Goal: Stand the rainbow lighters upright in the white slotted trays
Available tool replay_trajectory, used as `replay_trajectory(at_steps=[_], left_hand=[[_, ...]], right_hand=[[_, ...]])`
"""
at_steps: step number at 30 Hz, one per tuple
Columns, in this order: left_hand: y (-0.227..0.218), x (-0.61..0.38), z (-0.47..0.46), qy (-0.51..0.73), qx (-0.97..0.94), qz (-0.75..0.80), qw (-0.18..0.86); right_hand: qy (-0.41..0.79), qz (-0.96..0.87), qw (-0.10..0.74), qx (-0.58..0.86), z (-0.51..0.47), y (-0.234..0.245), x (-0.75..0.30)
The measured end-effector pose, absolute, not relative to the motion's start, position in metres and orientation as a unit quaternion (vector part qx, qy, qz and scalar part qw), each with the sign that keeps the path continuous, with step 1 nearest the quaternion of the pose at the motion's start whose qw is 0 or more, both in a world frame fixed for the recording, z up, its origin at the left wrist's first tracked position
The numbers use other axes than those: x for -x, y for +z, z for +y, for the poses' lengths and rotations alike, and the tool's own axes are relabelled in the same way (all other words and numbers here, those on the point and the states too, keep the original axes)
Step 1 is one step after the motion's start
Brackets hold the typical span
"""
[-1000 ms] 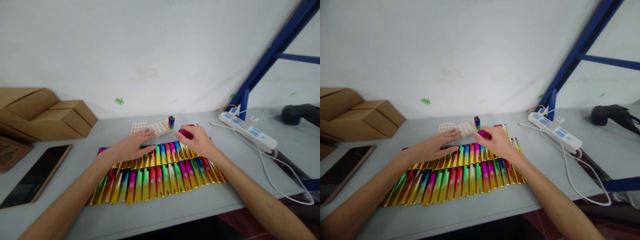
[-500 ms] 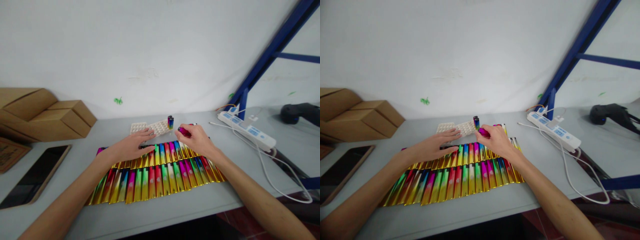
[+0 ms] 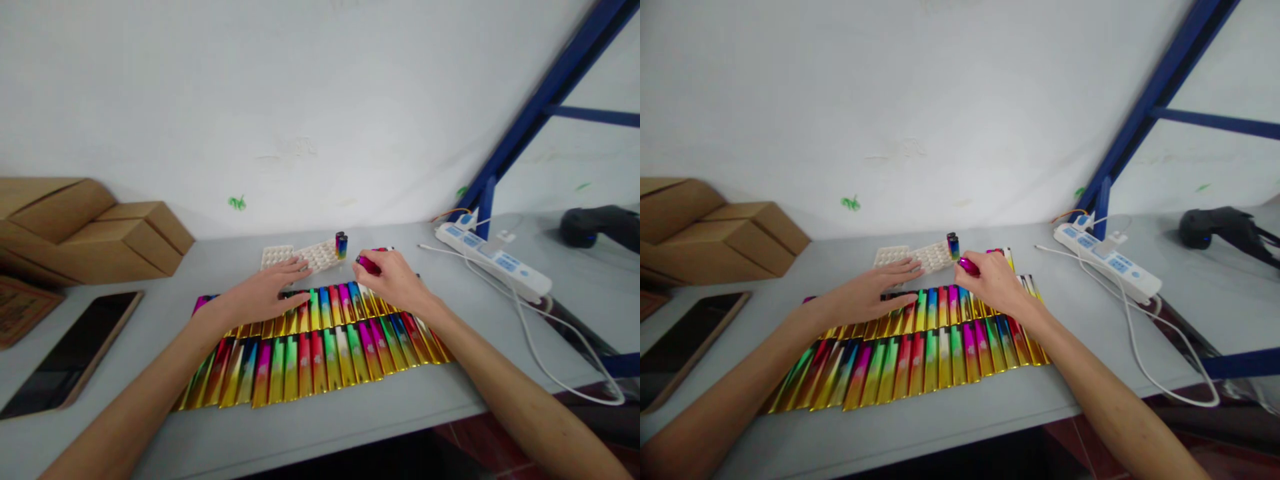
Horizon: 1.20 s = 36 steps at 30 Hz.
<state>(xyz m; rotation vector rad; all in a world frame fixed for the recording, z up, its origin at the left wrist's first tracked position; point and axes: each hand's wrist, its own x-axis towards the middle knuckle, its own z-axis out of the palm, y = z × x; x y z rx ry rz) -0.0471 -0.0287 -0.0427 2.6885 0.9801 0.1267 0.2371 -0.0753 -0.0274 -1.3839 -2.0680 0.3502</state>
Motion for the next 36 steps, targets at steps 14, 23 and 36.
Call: replay_trajectory(at_steps=[14, 23, 36], left_hand=[[-0.044, 0.046, -0.030, 0.024, -0.926, 0.350, 0.136], [-0.045, 0.046, -0.031, 0.035, -0.929, 0.343, 0.136], [-0.044, 0.046, -0.034, 0.028, -0.926, 0.350, 0.140]], right_hand=[[0.225, -0.792, 0.392, 0.411, -0.074, -0.027, -0.249], [0.307, -0.711, 0.480, 0.412, -0.048, 0.004, -0.255], [0.349, -0.717, 0.456, 0.395, 0.024, 0.009, -0.248]])
